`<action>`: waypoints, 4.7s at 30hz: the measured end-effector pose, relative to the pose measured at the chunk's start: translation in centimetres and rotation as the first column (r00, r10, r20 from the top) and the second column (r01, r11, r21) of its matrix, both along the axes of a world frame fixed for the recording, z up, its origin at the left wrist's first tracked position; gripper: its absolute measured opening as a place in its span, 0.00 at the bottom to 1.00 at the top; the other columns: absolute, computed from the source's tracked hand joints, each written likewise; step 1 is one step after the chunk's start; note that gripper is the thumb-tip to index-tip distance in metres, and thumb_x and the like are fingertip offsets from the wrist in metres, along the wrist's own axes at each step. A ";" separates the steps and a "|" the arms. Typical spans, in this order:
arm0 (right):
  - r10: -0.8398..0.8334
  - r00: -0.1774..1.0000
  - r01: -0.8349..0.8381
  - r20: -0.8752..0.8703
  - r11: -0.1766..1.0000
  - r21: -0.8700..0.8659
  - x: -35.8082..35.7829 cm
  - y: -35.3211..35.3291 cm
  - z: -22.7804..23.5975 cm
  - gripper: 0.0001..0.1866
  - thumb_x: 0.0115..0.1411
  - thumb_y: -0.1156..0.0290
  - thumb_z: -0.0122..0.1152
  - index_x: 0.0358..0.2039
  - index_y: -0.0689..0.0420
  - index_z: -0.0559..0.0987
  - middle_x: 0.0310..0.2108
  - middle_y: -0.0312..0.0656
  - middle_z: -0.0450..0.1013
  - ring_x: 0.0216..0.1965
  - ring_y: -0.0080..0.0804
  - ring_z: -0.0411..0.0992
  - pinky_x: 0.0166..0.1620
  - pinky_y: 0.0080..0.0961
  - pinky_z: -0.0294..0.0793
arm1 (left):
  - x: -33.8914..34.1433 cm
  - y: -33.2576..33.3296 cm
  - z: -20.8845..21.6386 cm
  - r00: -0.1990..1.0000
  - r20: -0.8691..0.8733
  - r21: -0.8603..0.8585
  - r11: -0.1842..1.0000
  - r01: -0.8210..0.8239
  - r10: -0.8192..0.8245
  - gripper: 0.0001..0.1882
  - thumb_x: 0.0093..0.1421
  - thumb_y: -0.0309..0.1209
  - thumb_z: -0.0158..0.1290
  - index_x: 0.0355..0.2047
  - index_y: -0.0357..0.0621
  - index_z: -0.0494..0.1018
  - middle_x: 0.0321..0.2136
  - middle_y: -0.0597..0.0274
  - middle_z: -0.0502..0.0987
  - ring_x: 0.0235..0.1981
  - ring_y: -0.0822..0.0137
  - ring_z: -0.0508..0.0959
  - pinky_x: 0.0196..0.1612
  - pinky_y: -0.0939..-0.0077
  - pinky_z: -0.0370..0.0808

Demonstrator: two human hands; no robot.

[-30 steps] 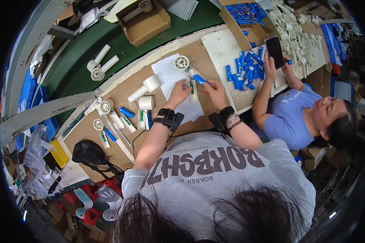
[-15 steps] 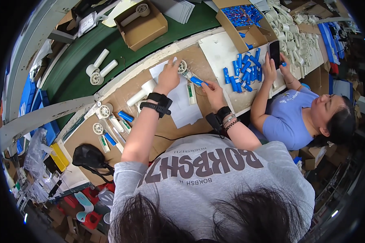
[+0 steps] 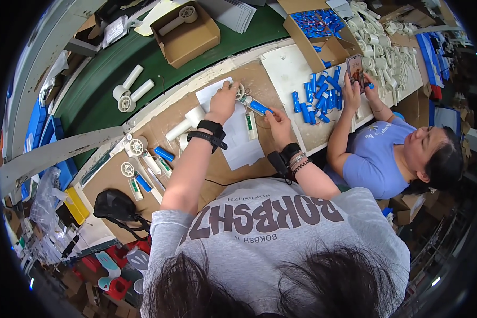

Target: The person picks up a battery, applies a piece of tape to its side, and presses it down by hand. After repeating this process with several batteries, they set them down and pick up a black bag.

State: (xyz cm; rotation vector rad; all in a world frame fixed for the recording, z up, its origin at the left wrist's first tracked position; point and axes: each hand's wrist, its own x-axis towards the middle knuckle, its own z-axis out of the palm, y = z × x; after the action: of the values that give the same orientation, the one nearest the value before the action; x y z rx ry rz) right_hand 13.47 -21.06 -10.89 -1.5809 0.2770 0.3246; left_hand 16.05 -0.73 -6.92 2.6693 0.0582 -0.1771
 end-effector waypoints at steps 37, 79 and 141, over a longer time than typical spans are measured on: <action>0.262 0.939 -0.202 -0.224 0.944 0.260 0.0 -1.4 3.1 0.13 0.57 0.65 0.54 0.38 0.61 0.73 0.27 0.36 0.72 0.26 0.19 0.69 0.32 0.13 0.69 | -0.7 0.5 0.4 0.992 -0.112 -0.087 0.994 -0.061 0.051 0.30 0.46 0.28 0.55 0.50 0.56 0.59 0.43 0.54 0.67 0.38 0.52 0.73 0.38 0.63 0.72; -0.018 0.977 0.038 0.214 0.995 -0.088 -1.1 0.3 -0.6 0.11 0.50 0.72 0.61 0.34 0.60 0.73 0.26 0.38 0.71 0.25 0.20 0.68 0.28 0.16 0.69 | -0.6 -1.0 1.1 0.990 -0.127 -0.018 0.998 -0.059 0.056 0.30 0.42 0.29 0.58 0.47 0.56 0.61 0.40 0.55 0.68 0.35 0.51 0.74 0.34 0.62 0.73; 0.197 0.943 -0.077 0.268 0.912 -0.402 -1.0 -4.1 1.2 0.23 0.56 0.72 0.52 0.53 0.57 0.61 0.43 0.40 0.63 0.30 0.20 0.63 0.30 0.16 0.63 | -18.1 12.7 1.8 0.817 -0.205 -0.180 0.800 -0.573 0.539 0.14 0.49 0.37 0.54 0.31 0.41 0.68 0.28 0.53 0.73 0.31 0.52 0.74 0.32 0.63 0.71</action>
State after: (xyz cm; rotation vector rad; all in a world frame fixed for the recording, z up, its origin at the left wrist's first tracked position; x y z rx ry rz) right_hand 12.51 -25.17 -9.73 -2.0210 -0.0163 0.1334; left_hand -2.06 12.02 -5.16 2.2799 0.8139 -0.1689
